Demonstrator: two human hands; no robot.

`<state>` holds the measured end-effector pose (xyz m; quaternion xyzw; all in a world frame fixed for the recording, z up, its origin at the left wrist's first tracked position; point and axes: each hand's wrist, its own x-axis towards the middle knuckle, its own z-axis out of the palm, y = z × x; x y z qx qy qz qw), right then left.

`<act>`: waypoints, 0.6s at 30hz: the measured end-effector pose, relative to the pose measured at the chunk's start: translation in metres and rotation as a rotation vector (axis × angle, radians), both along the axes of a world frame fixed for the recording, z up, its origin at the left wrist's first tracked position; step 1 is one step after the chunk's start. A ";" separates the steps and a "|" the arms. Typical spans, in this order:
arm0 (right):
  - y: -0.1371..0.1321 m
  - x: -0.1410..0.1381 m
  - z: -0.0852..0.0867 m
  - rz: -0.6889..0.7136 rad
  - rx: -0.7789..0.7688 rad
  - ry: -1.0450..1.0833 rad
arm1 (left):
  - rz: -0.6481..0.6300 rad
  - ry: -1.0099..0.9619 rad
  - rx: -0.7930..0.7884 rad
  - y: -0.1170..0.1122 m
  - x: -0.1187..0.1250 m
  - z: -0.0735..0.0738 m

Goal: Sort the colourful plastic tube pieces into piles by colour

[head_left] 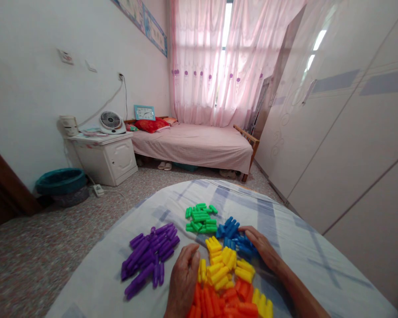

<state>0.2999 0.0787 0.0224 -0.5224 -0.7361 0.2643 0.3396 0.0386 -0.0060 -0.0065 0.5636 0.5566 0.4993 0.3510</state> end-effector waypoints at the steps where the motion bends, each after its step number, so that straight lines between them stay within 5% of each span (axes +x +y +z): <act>1: -0.010 -0.008 0.004 0.036 -0.019 0.032 | 0.011 -0.006 0.000 0.001 0.000 -0.001; 10: -0.077 -0.053 0.029 0.346 -0.133 0.162 | 0.022 -0.058 -0.015 0.001 0.001 -0.004; 15: -0.019 -0.071 0.044 0.197 0.087 0.056 | 0.055 -0.063 -0.002 0.000 0.002 -0.003; 18: 0.039 -0.094 0.041 0.139 0.125 -0.274 | 0.086 -0.060 -0.009 0.000 0.002 -0.002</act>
